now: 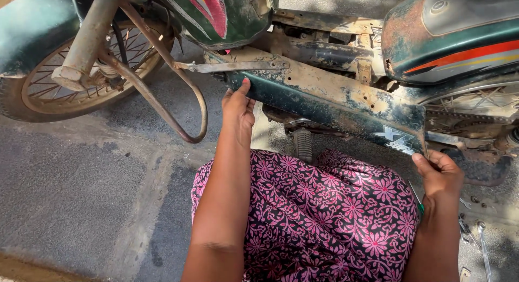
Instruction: The recorder is removing plastic side panels and metal frame covers from a motorcycle using a screwdriver and wrench.
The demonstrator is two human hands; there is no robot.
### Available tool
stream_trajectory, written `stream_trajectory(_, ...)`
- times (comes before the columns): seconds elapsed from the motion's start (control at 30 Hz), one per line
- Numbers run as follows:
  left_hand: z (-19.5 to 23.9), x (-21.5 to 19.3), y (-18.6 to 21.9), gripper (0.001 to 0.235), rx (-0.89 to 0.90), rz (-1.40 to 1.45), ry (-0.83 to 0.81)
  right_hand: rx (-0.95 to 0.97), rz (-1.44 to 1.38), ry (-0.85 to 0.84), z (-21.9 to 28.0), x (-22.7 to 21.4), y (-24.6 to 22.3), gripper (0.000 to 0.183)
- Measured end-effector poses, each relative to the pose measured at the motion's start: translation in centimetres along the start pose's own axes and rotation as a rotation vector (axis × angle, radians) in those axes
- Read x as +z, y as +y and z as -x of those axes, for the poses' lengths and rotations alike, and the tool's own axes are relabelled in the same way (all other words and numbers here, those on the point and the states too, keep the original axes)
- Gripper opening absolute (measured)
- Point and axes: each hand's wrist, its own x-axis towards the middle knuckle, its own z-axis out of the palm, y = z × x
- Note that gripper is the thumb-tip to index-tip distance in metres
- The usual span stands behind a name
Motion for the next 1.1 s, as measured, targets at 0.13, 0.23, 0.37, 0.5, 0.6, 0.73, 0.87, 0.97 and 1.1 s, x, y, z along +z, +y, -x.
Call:
stream_trajectory(0.13,-0.4,-0.4,-0.3,0.040,0.032,-0.084,0.018,-0.038,0.037,-0.042,1.8,-0.6,-1.7,0.030)
stream_trajectory(0.23,0.4,0.1,0.4,0.043,0.031,-0.146,0.034,-0.069,0.121,-0.051,3.2,-1.0,-2.8,0.032)
stream_trajectory(0.37,1.7,1.5,2.0,0.060,0.001,-0.250,0.078,-0.258,0.262,-0.092,3.4,-2.4,-1.5,0.033)
stream_trajectory(0.5,1.6,1.9,1.7,0.074,0.002,-0.333,0.101,-0.347,0.279,-0.137,4.5,-2.4,-2.3,0.033)
stream_trajectory(0.6,2.0,2.1,1.8,0.083,0.024,-0.404,0.113,-0.345,0.321,-0.144,5.3,-2.5,-2.7,0.034)
stream_trajectory(0.73,2.8,2.3,2.3,0.079,0.051,-0.451,0.107,-0.473,0.515,-0.095,6.6,-2.2,-3.8,0.031)
stream_trajectory(0.87,3.5,2.7,2.0,0.060,0.130,-0.422,0.096,-0.478,0.568,-0.039,6.8,-1.8,-3.8,0.032)
stream_trajectory(0.97,3.8,2.8,1.7,0.050,0.190,-0.393,0.087,-0.463,0.478,-0.048,5.4,-1.9,-1.5,0.030)
stream_trajectory(1.1,3.6,2.8,1.6,0.047,0.198,-0.363,0.088,-0.455,0.390,-0.064,4.9,-1.6,-0.8,0.030)
